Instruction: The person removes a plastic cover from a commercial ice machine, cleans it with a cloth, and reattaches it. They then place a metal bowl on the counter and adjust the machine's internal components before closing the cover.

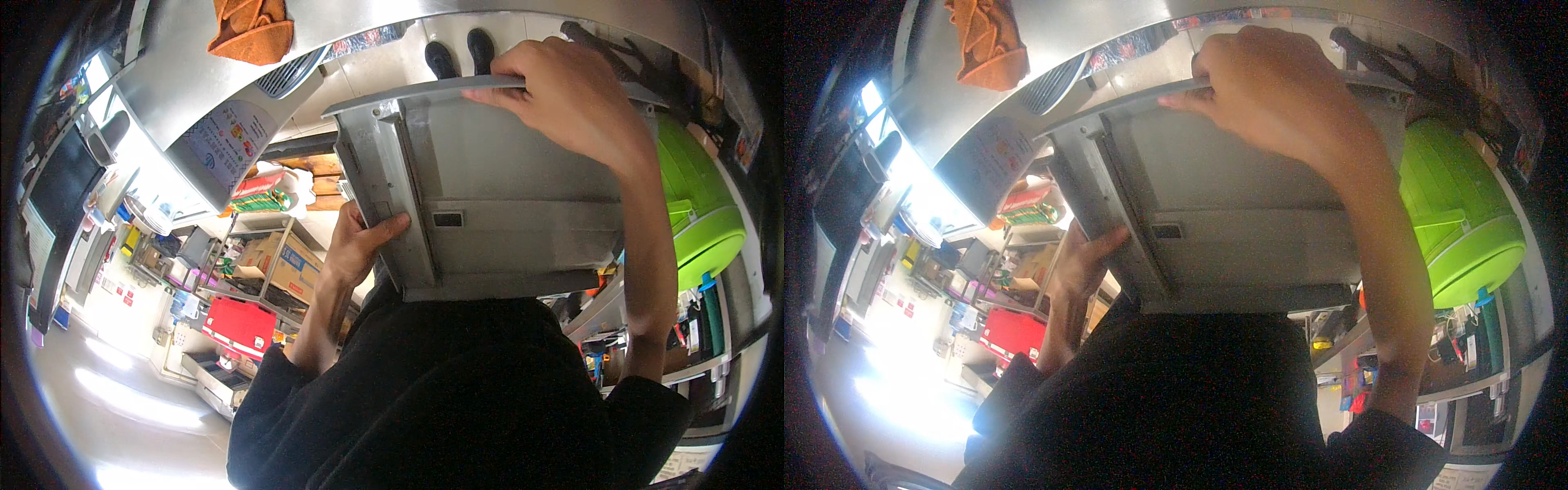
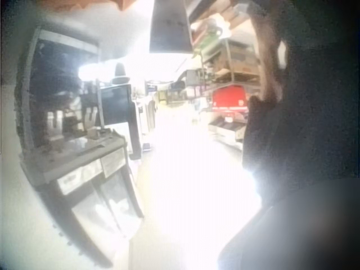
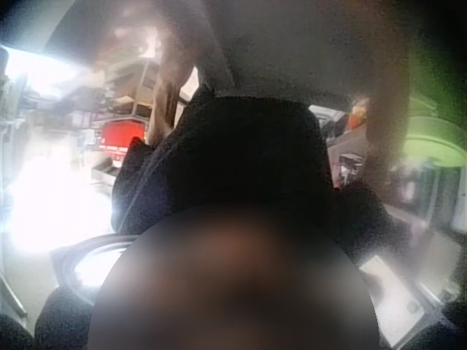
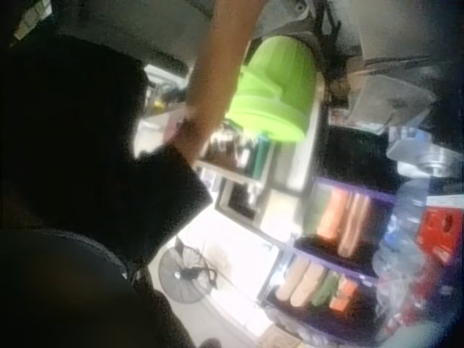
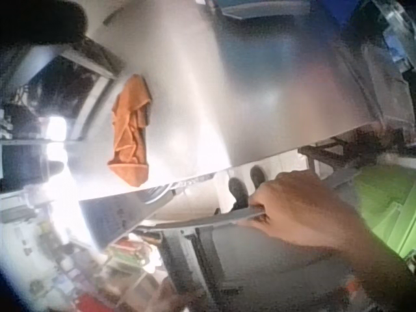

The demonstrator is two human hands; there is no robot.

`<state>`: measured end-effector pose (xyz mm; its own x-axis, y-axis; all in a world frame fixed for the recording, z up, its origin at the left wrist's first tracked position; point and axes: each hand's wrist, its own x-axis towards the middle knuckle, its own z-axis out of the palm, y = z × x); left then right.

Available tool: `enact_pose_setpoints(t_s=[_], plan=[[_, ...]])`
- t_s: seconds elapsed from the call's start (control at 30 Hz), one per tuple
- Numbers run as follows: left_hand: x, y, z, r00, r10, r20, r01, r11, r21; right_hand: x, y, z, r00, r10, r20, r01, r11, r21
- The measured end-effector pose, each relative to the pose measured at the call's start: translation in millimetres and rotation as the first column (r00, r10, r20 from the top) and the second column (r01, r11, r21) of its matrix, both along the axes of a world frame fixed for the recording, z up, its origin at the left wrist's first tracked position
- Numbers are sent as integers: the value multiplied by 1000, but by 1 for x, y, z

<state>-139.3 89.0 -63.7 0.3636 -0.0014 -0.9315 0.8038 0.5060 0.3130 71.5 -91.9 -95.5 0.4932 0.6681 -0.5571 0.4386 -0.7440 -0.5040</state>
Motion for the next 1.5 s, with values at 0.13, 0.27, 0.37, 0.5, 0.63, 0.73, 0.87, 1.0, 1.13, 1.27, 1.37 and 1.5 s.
enact_pose_setpoints(t_s=[0.13,0.27,0.37,0.5,0.63,0.73,0.87,1.0,1.13,1.27,1.37,1.5], plan=[[-4,-1,0,1000,3,-17,-3,1000,7,-3,-1,-1,999,-14,48,13,999,32],[-6,-4,0,1000,-9,-15,9,1000,22,-3,-2,1,999,-51,0,51,999,14],[-6,-1,3,986,-163,-26,165,981,104,-3,-2,2,998,-33,44,33,999,13],[-6,2,5,969,-247,-11,247,962,119,-4,-2,2,999,-37,-3,37,999,-8],[-7,1,1,988,-153,-2,152,986,71,-4,-1,2,998,-36,45,36,999,2],[-9,-1,0,999,-52,-15,52,998,20,-3,0,3,1000,-24,18,25,999,-36],[-10,-1,-3,1000,5,0,-5,1000,-31,-3,0,0,999,-37,-38,34,997,-69],[-11,0,-6,999,42,-1,-42,995,-95,-3,0,-4,999,-37,-2,37,998,-49],[-12,0,-5,996,78,-53,-83,992,-97,-2,1,-5,999,-41,-18,40,998,-47],[-12,-1,-9,994,101,-44,-107,984,-144,-1,0,-8,996,-32,-79,22,993,-120],[-11,-1,-11,994,107,-34,-110,984,-138,-3,0,-14,998,-46,-49,42,996,-76],[-8,-2,-13,987,129,-91,-141,980,-137,-26,4,-7,933,-309,185,279,945,171]])
